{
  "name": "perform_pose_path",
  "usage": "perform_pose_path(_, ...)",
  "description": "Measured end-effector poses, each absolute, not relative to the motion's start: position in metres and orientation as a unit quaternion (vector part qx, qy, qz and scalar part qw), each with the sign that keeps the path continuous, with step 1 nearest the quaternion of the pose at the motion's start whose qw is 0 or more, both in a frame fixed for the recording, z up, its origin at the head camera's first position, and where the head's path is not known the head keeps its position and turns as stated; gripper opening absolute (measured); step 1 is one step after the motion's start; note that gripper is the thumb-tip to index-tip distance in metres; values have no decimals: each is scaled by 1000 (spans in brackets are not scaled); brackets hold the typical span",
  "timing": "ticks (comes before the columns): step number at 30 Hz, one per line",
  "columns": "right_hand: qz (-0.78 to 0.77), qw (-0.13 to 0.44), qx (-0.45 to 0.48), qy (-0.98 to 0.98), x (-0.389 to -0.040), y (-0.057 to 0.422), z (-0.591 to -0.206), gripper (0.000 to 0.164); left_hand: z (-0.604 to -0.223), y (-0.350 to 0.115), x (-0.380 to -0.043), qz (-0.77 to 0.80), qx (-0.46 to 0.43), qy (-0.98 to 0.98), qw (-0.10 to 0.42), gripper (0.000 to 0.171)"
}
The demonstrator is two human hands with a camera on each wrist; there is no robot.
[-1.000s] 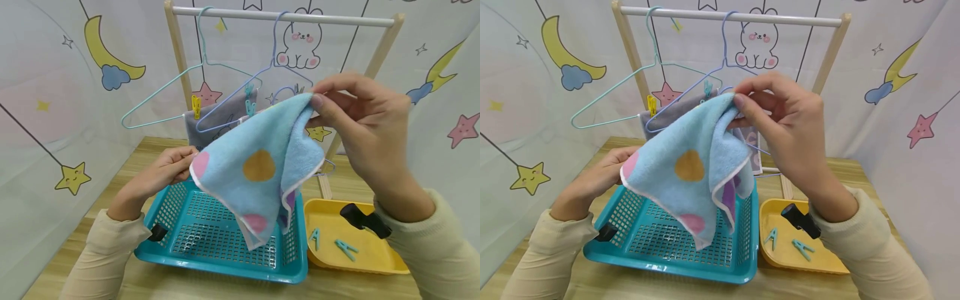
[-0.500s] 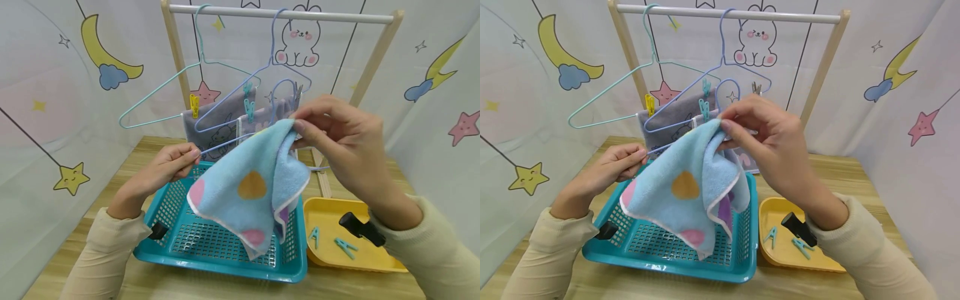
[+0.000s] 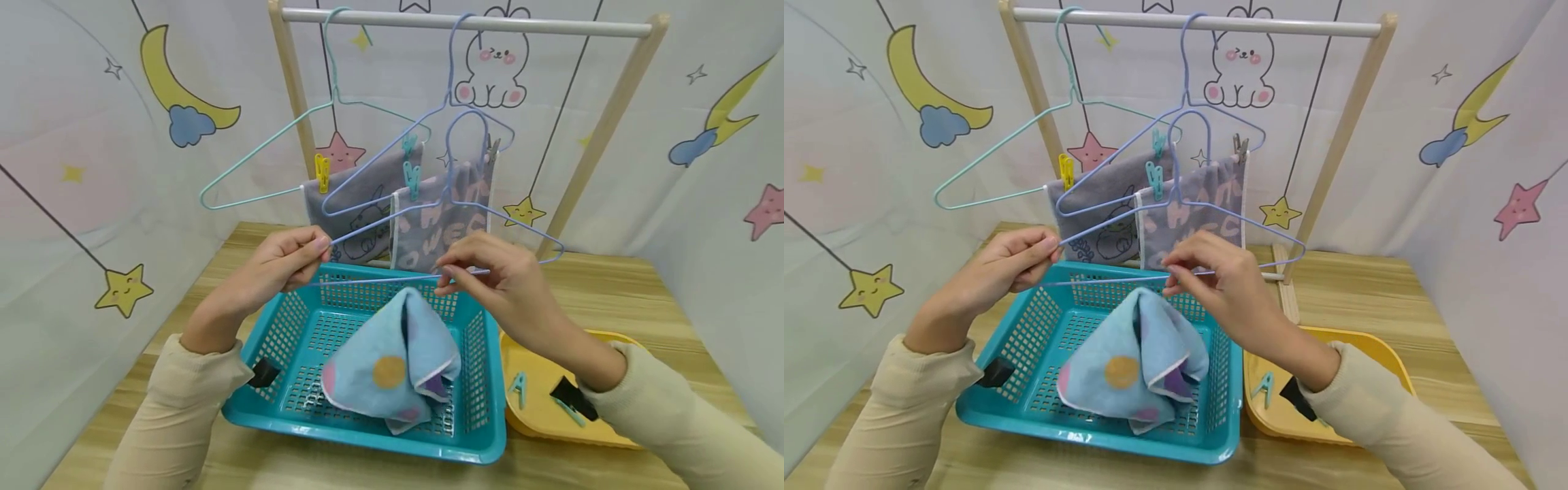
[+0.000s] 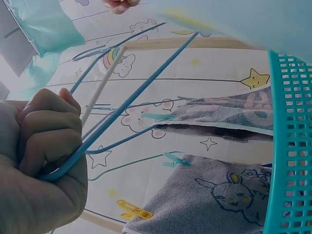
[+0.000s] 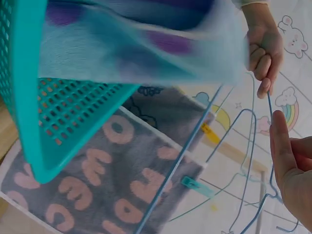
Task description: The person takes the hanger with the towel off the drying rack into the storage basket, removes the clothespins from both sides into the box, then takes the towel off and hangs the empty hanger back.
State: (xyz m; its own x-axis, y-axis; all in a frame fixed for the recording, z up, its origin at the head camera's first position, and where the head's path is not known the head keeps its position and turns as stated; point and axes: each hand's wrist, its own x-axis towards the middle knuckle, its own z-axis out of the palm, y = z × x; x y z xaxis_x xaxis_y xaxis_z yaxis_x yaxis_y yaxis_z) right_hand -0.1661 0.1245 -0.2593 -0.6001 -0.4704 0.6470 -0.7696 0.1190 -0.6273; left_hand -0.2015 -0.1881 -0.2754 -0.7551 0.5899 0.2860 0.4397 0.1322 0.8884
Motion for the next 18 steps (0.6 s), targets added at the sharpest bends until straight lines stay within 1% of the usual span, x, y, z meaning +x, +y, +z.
perform_pose_path(8,488,147,400,-762,-168,138,-274,23,-274,-185,-203,557,340,755,67,25)
perform_pose_path(15,476,135,354,-794,-158,149,-271,18,-274,-182,-202,553,339,758,63,26)
perform_pose_path(18,472,142,340,-801,-168,165,-287,16,-272,-181,-202,551,344,758,57,26)
